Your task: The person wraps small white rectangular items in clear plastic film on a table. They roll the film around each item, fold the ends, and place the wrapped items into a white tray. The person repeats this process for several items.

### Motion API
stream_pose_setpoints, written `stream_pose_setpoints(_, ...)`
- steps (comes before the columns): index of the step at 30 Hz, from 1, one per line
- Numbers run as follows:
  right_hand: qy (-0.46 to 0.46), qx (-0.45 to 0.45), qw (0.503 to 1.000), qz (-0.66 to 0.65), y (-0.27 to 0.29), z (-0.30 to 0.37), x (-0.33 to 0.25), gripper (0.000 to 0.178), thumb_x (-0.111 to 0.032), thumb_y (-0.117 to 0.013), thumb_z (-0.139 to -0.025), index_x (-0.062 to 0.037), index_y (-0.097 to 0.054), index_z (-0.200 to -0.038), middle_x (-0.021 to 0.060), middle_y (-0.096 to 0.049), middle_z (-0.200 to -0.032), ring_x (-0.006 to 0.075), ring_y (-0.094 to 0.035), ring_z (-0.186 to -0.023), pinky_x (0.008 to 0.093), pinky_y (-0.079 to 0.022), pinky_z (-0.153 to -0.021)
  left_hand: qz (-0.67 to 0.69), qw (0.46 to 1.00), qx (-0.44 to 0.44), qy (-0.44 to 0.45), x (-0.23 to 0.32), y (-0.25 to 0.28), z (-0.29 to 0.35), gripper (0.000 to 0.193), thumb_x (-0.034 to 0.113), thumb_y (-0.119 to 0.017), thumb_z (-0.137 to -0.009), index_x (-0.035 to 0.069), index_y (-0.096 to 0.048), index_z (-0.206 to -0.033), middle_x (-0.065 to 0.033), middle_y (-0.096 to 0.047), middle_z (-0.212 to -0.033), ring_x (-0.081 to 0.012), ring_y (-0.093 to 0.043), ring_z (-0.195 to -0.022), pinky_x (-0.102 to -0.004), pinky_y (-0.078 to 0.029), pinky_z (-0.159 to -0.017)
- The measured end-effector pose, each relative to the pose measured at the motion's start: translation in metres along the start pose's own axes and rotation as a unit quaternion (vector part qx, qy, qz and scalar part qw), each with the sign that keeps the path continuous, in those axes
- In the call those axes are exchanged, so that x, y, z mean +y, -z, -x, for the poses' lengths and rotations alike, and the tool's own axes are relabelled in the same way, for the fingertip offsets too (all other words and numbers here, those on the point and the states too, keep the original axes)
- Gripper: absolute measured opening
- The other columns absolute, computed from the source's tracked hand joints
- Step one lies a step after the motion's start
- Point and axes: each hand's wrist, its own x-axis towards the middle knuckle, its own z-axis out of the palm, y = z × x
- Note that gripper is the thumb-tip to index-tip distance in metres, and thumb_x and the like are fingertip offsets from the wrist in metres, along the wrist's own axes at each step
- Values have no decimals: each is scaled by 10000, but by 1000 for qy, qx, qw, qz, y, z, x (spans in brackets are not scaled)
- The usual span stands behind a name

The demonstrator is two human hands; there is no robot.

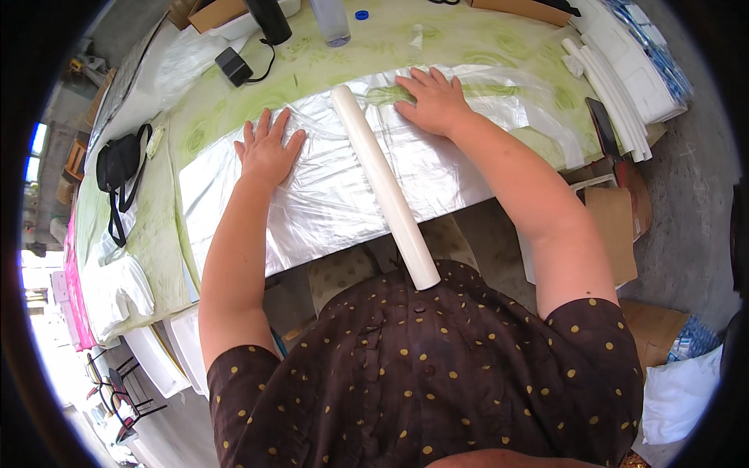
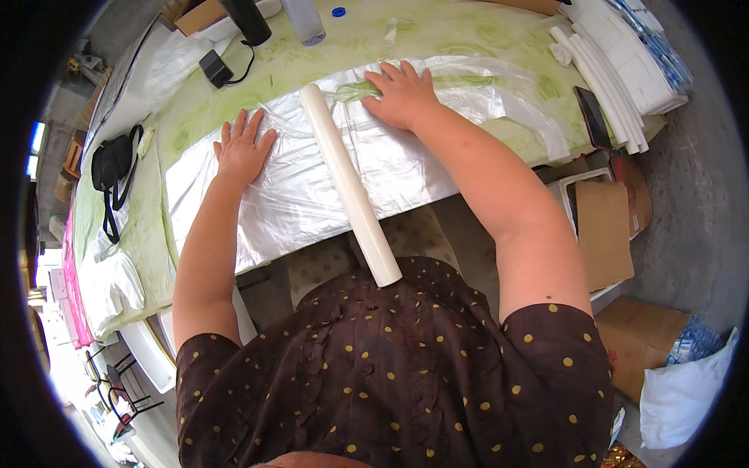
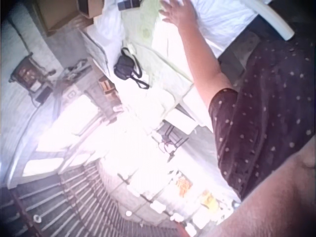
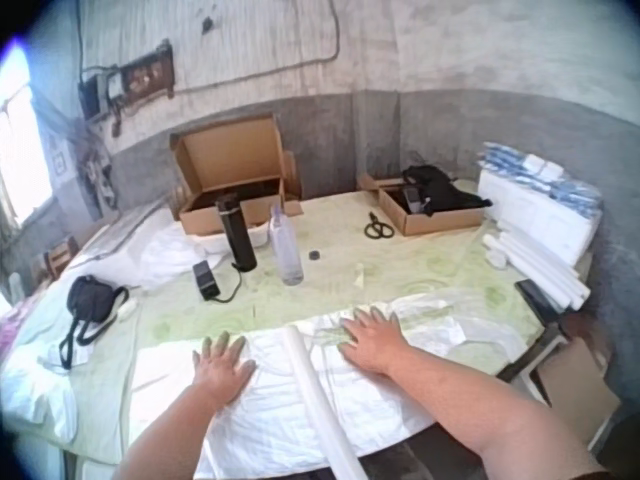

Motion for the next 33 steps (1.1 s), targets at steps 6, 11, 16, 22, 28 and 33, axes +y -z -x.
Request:
stream_pose_setpoints(6, -12, -9, 1000, -1, -6, -15, 8, 682, -585, -492, -952, -291, -388, -1559, 45, -249, -1671, 310, -170, -1549, 561, -101, -1251, 6, 1000, -3, 10, 6, 2, 2, 705, 658, -470, -953, 317, -384, -1564, -72, -227, -1679, -391, -127, -1547, -613, -65, -1223)
stream_pose_setpoints(11, -9, 32, 999, -11, -7, -14, 12, 660, -575, -511, -946, -271, -444, -1528, 61, -265, -1664, 338, -185, -1539, 567, -115, -1245, 94, 992, 81, -10, -18, -11, -11, 690, 626, -504, -969, 295, -385, -1562, -99, -246, -1668, -404, -140, -1541, -622, -89, -1215)
stream_pose_setpoints(16, 91, 132, 986, -56, 13, 26, 29, 621, -505, -606, -923, -236, -518, -1477, 89, -327, -1633, 377, -221, -1518, 593, -147, -1220, 84, 977, 194, 33, -97, 16, 45, 686, 593, -542, -972, 252, -398, -1550, -136, -283, -1646, -428, -203, -1514, -631, -165, -1191)
stream_pose_setpoints(22, 89, 20, 996, -21, 7, 118, 28, 629, -466, -643, -911, -226, -517, -1478, 98, -366, -1613, 365, -264, -1506, 583, -165, -1216, -37, 989, 57, 133, -161, -8, 111, 794, 653, -486, -949, 205, -334, -1587, -140, -220, -1672, -394, -163, -1540, -564, -129, -1228)
stream_pose_setpoints(28, 66, 3, 997, -25, 4, 109, 20, 653, -495, -603, -919, -213, -488, -1497, 102, -345, -1623, 357, -255, -1513, 593, -160, -1218, -38, 988, 51, 139, -158, -3, 102, 809, 661, -464, -949, 198, -318, -1596, -141, -210, -1677, -366, -146, -1553, -515, -112, -1240)
stream_pose_setpoints(33, 72, 10, 997, -28, 0, 107, 21, 667, -531, -570, -919, -206, -489, -1496, 111, -344, -1622, 366, -242, -1517, 596, -143, -1228, -86, 988, 53, 116, -191, -17, 94, 800, 656, -456, -957, 212, -302, -1605, -150, -198, -1680, -373, -177, -1544, -513, -142, -1237)
